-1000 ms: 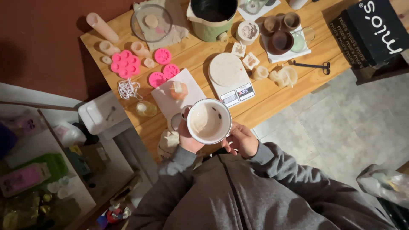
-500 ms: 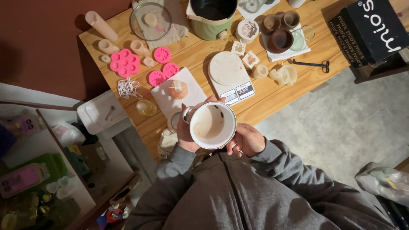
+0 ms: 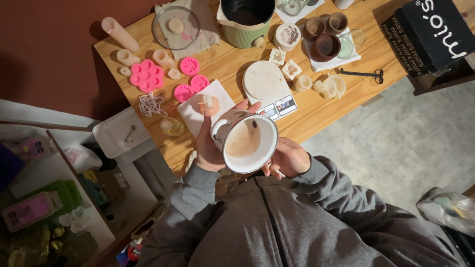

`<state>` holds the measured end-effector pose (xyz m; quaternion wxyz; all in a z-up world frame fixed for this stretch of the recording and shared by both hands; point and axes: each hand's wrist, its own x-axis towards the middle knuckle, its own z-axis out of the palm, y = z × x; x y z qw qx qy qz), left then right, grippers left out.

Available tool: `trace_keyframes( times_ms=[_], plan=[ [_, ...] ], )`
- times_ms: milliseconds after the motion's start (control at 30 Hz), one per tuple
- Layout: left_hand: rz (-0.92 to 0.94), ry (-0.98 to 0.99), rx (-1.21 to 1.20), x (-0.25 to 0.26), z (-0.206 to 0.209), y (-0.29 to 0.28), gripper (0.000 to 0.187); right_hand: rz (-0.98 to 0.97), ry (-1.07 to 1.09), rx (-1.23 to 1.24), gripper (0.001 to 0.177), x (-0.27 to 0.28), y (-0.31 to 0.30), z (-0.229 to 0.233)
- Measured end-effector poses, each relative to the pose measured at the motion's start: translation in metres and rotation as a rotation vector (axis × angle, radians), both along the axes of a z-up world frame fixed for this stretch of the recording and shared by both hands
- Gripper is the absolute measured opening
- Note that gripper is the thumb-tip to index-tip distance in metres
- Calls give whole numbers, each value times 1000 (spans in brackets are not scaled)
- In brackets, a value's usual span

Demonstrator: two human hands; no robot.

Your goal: Preparing a candle wick and pouring melted wax into a mold.

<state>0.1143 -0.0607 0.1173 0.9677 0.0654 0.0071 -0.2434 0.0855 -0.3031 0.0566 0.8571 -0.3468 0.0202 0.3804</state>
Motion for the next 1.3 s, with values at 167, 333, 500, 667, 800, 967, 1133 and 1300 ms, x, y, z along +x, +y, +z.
trace_keyframes(
  times_ms=[167, 333, 500, 667, 800, 967, 1133, 1300],
  plan=[
    [69, 253, 111, -7, 8, 3, 82, -12, 62, 62, 44, 5, 5, 15],
    [126, 516, 186, -13, 2, 4, 76, -22, 86, 52, 46, 7, 3, 15],
    [169, 514, 137, -18, -34, -3, 66, -137, 96, -126, 40, 2, 5, 27],
    [188, 325, 300, -28, -35, 6, 71, -195, -31, -310, 40, 29, 6, 54],
    [249, 312, 355, -42, -22, 27, 56, -256, -64, -329, 37, 49, 35, 48],
    [299, 272, 447, -78, -72, 63, 63, -179, 6, -400, 37, 35, 26, 59],
    [296, 263, 648, -82, -38, 74, 74, -209, -68, -456, 39, 42, 33, 41],
    [307, 251, 732, -85, -30, 85, 75, -175, -32, -431, 37, 36, 0, 27]
  ],
)
